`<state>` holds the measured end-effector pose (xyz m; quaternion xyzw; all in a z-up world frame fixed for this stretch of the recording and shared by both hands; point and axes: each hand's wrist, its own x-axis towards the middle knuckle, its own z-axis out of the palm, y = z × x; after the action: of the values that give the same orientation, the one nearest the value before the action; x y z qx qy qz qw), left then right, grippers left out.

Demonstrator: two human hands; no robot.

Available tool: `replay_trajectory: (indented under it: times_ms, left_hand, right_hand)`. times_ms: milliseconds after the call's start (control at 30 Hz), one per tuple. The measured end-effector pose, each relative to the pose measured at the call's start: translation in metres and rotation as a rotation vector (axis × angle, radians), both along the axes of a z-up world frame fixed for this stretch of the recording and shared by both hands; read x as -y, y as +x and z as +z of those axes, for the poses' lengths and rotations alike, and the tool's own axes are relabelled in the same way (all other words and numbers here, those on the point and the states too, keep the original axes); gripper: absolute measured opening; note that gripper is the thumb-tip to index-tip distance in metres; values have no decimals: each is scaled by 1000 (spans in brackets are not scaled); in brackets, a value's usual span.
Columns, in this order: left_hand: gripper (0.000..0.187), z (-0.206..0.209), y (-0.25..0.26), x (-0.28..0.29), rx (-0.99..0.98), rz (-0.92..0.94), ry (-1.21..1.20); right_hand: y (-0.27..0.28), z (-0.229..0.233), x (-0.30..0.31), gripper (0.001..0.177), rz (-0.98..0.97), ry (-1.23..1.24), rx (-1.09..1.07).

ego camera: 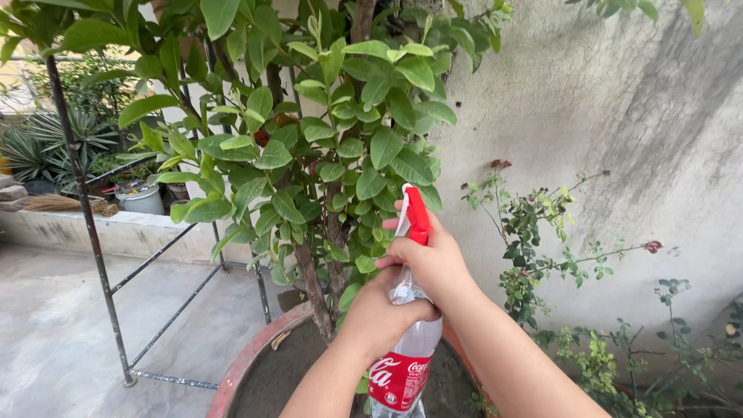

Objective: The person waters several potted plants using a plastic bottle with a small hole in its cap by squeezing the bottle to direct water onto the soil.

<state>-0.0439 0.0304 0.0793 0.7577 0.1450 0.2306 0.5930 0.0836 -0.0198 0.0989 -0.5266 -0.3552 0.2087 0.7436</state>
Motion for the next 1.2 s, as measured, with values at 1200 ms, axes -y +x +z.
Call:
replay_trajectory:
  times_ms: [1200]
  left_hand:
    - [57, -16, 60, 46, -70, 309, 27]
  right_hand:
    - [80, -20, 7, 61, 95, -78, 271]
